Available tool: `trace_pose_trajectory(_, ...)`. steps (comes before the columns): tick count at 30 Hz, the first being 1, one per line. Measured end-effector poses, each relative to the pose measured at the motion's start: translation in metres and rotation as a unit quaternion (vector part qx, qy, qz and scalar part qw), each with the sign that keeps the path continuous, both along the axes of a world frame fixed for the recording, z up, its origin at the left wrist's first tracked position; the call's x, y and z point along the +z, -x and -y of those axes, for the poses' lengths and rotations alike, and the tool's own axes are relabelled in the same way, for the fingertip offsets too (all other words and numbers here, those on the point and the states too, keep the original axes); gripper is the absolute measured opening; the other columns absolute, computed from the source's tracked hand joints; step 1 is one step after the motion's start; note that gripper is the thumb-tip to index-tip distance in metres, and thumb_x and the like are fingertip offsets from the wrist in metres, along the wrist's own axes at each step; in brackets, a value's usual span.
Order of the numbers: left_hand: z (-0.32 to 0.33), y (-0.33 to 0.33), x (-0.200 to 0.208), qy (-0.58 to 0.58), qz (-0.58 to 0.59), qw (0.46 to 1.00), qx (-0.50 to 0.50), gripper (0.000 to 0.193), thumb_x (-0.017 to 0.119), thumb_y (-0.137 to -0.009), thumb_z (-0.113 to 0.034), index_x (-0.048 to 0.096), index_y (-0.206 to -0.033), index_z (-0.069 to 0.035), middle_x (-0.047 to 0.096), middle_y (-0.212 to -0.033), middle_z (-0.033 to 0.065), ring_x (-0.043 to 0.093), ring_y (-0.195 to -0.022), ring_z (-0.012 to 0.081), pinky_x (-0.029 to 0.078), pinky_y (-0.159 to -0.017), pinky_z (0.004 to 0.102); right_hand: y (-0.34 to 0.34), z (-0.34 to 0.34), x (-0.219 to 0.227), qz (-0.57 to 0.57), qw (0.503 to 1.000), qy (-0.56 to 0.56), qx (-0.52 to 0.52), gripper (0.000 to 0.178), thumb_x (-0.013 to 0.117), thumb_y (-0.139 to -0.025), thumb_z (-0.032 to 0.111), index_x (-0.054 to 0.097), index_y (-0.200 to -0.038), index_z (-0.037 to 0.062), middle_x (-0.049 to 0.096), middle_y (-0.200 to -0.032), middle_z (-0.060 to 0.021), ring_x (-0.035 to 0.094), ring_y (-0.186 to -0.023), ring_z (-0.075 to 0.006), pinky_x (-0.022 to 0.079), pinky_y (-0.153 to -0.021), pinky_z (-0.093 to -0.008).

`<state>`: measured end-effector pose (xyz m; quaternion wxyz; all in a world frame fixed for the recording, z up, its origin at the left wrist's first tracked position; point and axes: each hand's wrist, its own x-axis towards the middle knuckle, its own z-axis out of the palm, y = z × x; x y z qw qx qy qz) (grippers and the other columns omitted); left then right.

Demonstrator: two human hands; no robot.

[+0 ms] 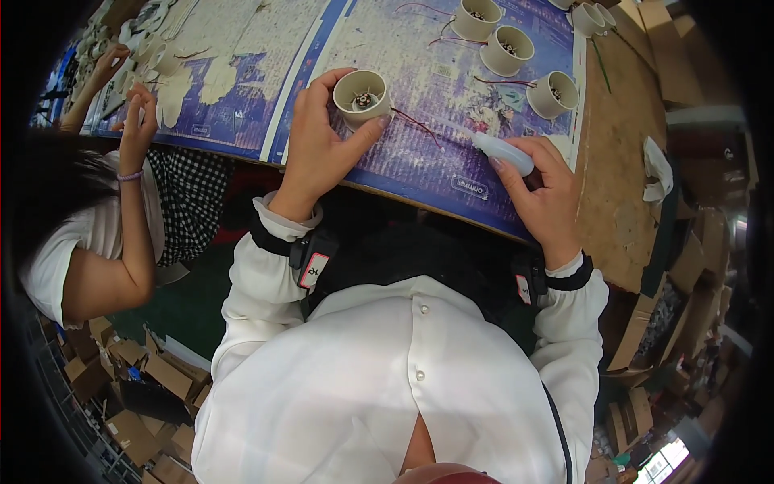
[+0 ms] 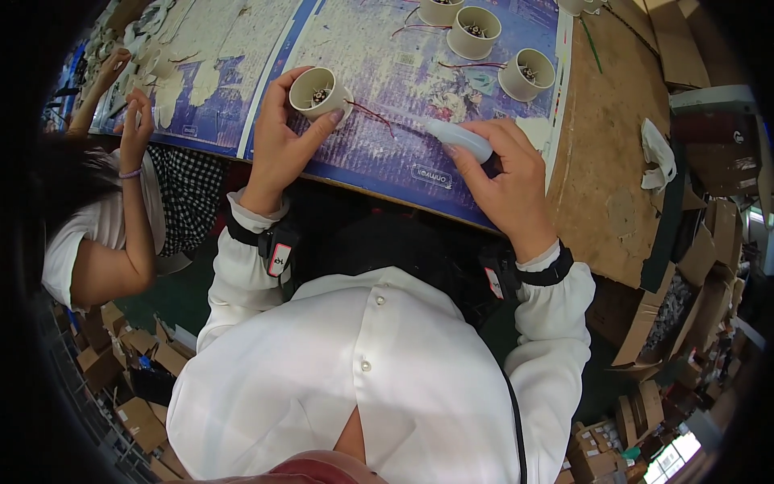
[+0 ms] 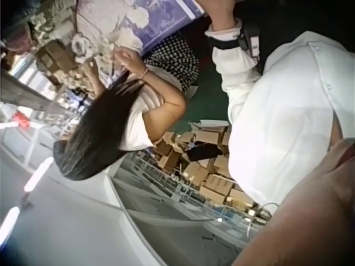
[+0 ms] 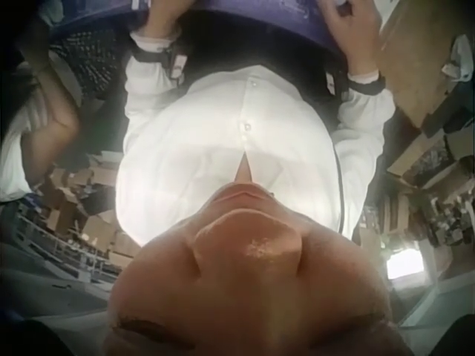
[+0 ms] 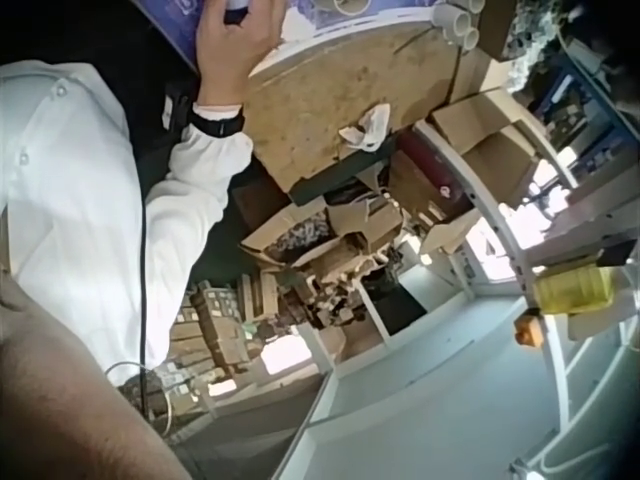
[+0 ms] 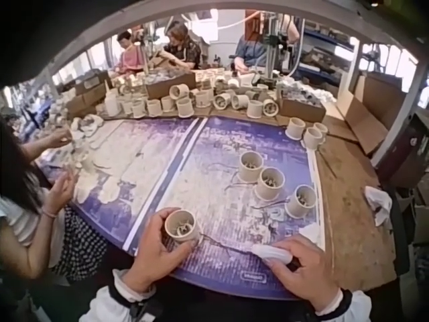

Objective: Assembling small white cylindrical components on a production line using an applicator tool and small inserts.

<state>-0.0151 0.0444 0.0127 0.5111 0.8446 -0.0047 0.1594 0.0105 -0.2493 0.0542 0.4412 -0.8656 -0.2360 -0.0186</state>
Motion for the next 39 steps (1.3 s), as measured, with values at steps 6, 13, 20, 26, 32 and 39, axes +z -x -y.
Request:
trace_pose_trajectory(6,0.001,0.000,0.001,0.003,0.000,1.000,0.006,0.066,0.082,-0.078,-0.023,0.049,-0.131,-0.004,0.054,-0.120,0.0133,0.051,-0.114,0.0269,0.043,-0.098,0.0375,-0.001,-0.002,0.000,0.024,1.000,0.005,0.010,0.022,0.073,-0.087,0.006,0.068,-0.108,-0.0001,0.065,-0.100,-0.0084,0.062,-0.089,-0.0177,0.049,-0.076,-0.0264)
trace_pose_trajectory(13,0.002,0.001,0.002,-0.016,0.008,1.000,0.008,0.064,0.082,-0.077,-0.022,0.050,-0.130,-0.004,0.055,-0.119,0.0128,0.051,-0.113,0.0272,0.043,-0.097,0.0380,-0.002,-0.002,-0.003,0.028,0.999,0.014,0.015,0.023,0.074,-0.086,0.006,0.068,-0.108,0.0001,0.065,-0.100,-0.0096,0.063,-0.088,-0.0194,0.049,-0.076,-0.0275)
trace_pose_trajectory(20,0.004,0.002,0.004,-0.053,0.028,0.998,0.015,0.062,0.084,-0.075,-0.021,0.053,-0.126,-0.004,0.056,-0.118,0.0120,0.051,-0.110,0.0290,0.044,-0.095,0.0391,-0.003,-0.005,-0.002,0.052,0.998,0.019,0.027,0.024,0.074,-0.085,0.005,0.068,-0.107,0.0003,0.066,-0.100,-0.0102,0.064,-0.089,-0.0213,0.050,-0.077,-0.0287)
trace_pose_trajectory(26,0.007,0.005,0.009,-0.134,0.092,0.986,0.024,0.061,0.087,-0.070,-0.021,0.057,-0.120,-0.005,0.059,-0.115,0.0107,0.052,-0.108,0.0302,0.046,-0.091,0.0389,0.000,-0.008,0.001,0.081,0.996,0.024,0.031,0.024,0.075,-0.084,0.003,0.068,-0.107,0.0002,0.066,-0.100,-0.0110,0.064,-0.090,-0.0233,0.050,-0.078,-0.0306)
trace_pose_trajectory(32,0.008,0.004,0.011,-0.142,0.111,0.983,0.031,0.060,0.088,-0.068,-0.023,0.058,-0.117,-0.005,0.062,-0.110,0.0098,0.052,-0.106,0.0298,0.046,-0.090,0.0385,-0.001,-0.006,-0.001,0.105,0.993,0.032,0.034,0.024,0.074,-0.084,0.001,0.068,-0.107,0.0002,0.066,-0.101,-0.0123,0.064,-0.090,-0.0253,0.050,-0.080,-0.0322)
trace_pose_trajectory(39,0.008,0.005,0.011,-0.118,0.112,0.986,0.035,0.061,0.090,-0.066,-0.025,0.058,-0.115,-0.006,0.062,-0.109,0.0091,0.053,-0.105,0.0294,0.046,-0.089,0.0385,0.001,-0.009,0.003,0.085,0.995,0.037,0.026,0.023,0.073,-0.085,0.003,0.067,-0.108,-0.0002,0.066,-0.101,-0.0120,0.063,-0.091,-0.0243,0.049,-0.081,-0.0311)
